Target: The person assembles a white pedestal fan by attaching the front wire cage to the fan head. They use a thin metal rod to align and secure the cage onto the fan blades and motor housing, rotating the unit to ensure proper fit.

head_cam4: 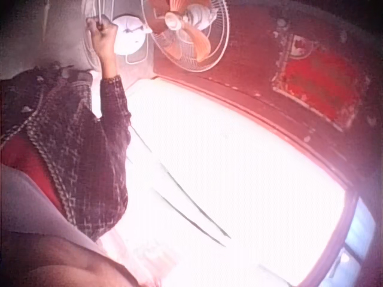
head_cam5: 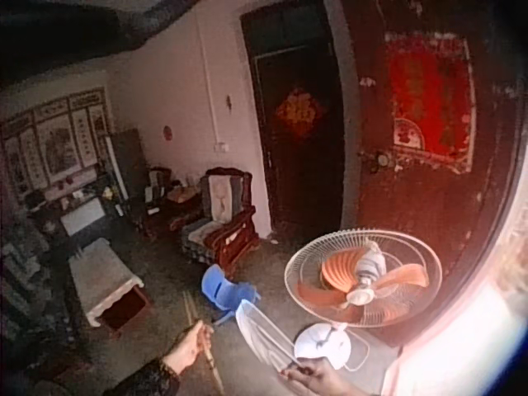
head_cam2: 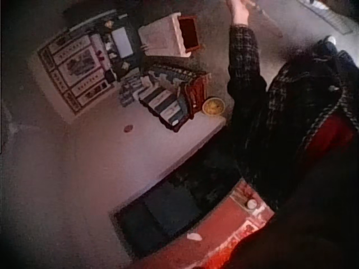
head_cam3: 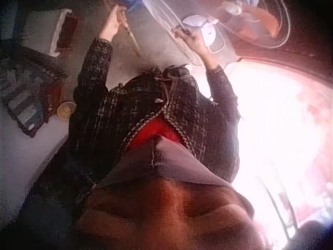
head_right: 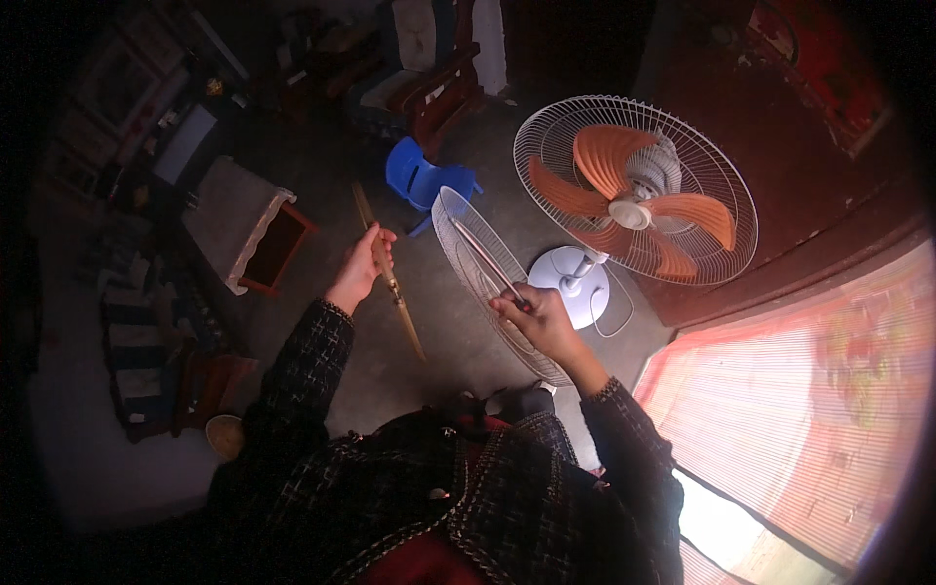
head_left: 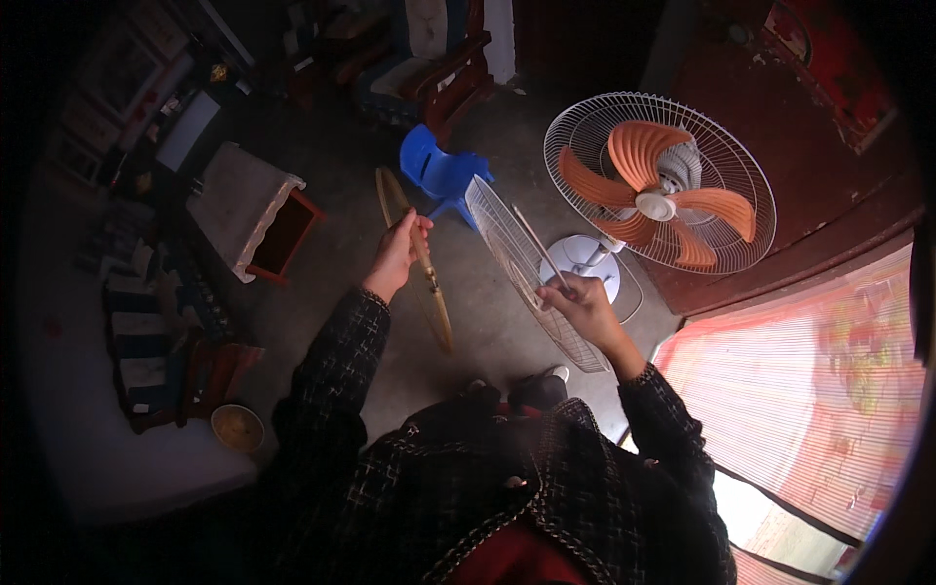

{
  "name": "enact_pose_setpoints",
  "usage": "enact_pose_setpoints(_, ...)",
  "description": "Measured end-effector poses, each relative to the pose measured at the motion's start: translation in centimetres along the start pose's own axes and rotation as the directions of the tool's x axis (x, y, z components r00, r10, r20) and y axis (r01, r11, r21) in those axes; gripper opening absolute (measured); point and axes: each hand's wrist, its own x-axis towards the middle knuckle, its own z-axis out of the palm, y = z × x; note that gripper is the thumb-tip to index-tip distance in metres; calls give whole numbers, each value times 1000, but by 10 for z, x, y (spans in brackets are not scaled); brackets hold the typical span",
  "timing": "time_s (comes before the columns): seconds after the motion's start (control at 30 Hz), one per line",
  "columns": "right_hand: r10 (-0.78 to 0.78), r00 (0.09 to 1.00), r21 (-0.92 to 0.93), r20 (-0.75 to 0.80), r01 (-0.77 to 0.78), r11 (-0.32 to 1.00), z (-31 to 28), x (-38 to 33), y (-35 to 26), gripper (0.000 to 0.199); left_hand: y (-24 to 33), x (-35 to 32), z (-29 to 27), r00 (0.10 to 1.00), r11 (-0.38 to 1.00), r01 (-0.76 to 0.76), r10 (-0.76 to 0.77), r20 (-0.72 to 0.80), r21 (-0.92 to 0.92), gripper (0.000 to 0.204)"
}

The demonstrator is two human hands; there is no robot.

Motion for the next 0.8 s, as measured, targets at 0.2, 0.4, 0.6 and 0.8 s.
enact_pose_setpoints(0.2,29,996,5,-90,-29,1000,34,26,17,20,16,-30,13,988,989,60,-78,131,137,34)
enact_pose_setpoints(0.4,81,971,142,-223,-50,989,71,31,30,22,12,-53,29,937,993,121,-117,328,6,19)
enact_pose_setpoints(0.6,66,974,243,-215,-13,970,95,34,24,27,-3,-59,33,914,977,185,-134,383,-101,14)
enact_pose_setpoints(0.8,200,979,309,25,-198,930,79,31,-3,36,-1,-63,29,911,963,206,-123,394,-175,11)
